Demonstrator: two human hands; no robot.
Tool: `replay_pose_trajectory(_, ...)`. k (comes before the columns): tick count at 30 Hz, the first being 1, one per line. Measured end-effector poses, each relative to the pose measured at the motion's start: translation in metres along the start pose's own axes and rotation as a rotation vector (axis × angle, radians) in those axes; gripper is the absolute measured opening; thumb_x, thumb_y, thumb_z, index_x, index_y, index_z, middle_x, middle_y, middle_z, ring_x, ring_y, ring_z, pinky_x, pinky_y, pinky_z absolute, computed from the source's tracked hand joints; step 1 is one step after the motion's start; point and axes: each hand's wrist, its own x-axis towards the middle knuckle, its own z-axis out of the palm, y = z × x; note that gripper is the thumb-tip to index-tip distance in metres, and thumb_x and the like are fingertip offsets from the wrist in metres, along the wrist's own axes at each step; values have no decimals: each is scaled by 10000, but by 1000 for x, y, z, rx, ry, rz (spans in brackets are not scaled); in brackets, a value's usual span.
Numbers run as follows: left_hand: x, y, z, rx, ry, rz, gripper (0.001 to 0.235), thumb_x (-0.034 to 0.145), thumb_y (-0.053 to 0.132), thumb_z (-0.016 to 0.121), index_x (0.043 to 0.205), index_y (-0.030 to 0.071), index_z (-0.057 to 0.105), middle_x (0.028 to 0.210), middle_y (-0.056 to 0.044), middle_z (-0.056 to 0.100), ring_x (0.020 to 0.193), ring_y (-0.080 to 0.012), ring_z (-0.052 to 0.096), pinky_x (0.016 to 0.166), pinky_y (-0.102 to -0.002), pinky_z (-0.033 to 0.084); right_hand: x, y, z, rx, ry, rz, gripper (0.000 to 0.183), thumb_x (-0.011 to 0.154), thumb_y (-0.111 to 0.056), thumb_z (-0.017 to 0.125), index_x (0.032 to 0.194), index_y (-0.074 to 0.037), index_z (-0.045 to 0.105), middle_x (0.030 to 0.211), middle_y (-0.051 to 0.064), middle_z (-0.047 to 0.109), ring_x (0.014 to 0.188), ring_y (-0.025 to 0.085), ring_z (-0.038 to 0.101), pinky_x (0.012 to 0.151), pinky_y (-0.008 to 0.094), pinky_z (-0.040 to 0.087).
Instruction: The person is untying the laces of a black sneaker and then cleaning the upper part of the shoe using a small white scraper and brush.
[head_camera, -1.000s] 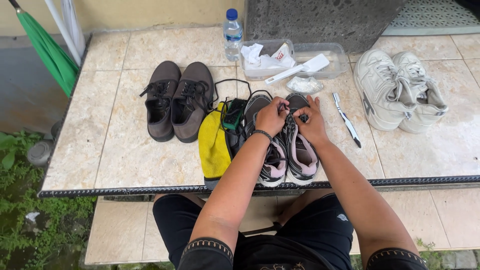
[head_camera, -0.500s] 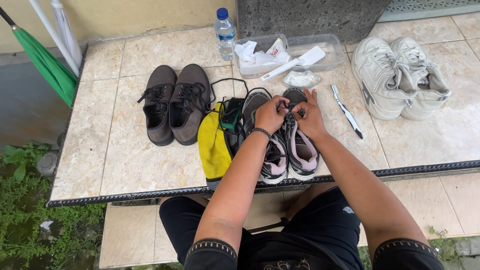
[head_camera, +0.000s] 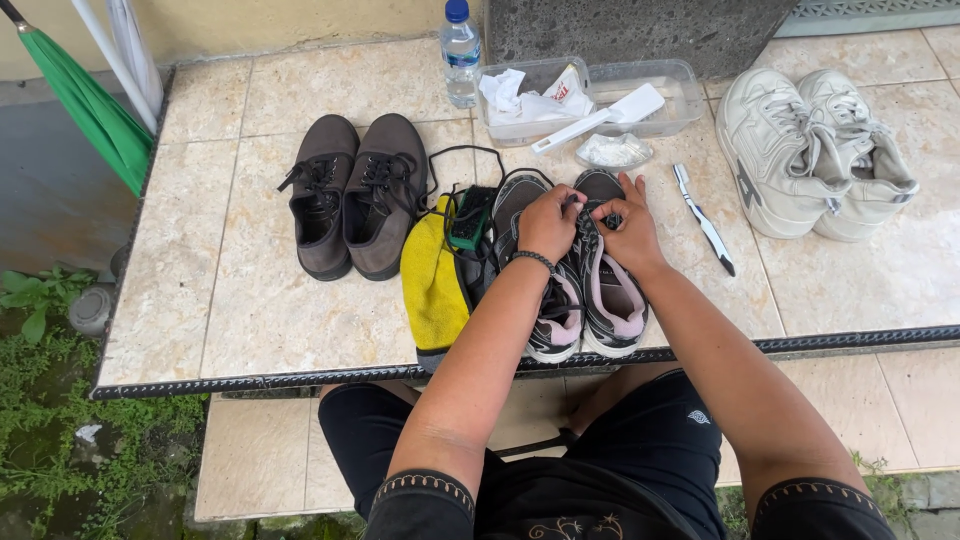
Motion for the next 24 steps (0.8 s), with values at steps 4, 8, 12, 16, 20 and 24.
replay_pose_trajectory(4, 3, -3, 0, 3, -7, 16, 130, 969, 201, 621, 1064, 214, 710, 987, -114, 742, 1027, -381, 707, 903, -473, 559, 2, 5, 0, -35, -6, -6, 129, 893, -16, 752, 977, -110, 777, 1664, 226, 279, 1532, 486, 43, 1233, 635, 162)
replay_pose_trajectory(8, 5, -6, 2, -17, -31, 39, 161, 902, 195, 697, 1063, 204, 709, 981, -90, 755, 1029, -366, 712, 906, -476, 566, 6, 20, 3, -62, -11, -18, 127, 882, 0, 749, 980, -77, 770, 1665, 245, 274, 1530, 493, 52, 1235, 628, 167)
replay_pose_trajectory(12, 5, -8, 3, -66, -36, 33, 244, 842, 191, 755, 1081, 202, 706, 1000, -61, 755, 1057, -313, 723, 927, -460, 567, 5, 12, 1, -70, -18, -28, 132, 889, 26, 726, 993, -48, 758, 1670, 265, 251, 1527, 503, 45, 1235, 633, 159)
replay_pose_trajectory(16, 0, -3, -3, -183, -66, 34, 278, 855, 124, 746, 1127, 165, 710, 1049, -88, 756, 1072, -258, 730, 968, -397, 547, 3, 11, -1, -43, -30, -46, 148, 908, 38, 694, 1007, -54, 754, 1686, 244, 240, 1539, 481, 32, 1249, 596, 139)
replay_pose_trajectory(20, -2, -1, -5, -176, -74, 34, 294, 857, 105, 738, 1140, 175, 698, 1100, -95, 744, 1087, -240, 728, 970, -399, 552, 2, 9, -4, -11, -27, -49, 155, 902, 33, 696, 1014, -59, 750, 1690, 230, 242, 1537, 479, 25, 1251, 590, 131)
replay_pose_trajectory(24, -1, 1, -6, -132, -96, 32, 298, 865, 108, 729, 1146, 200, 695, 1125, -83, 731, 1097, -219, 725, 987, -389, 549, 3, 10, -2, -16, 2, -37, 159, 876, 18, 734, 999, -78, 767, 1682, 223, 262, 1537, 468, 41, 1251, 588, 145)
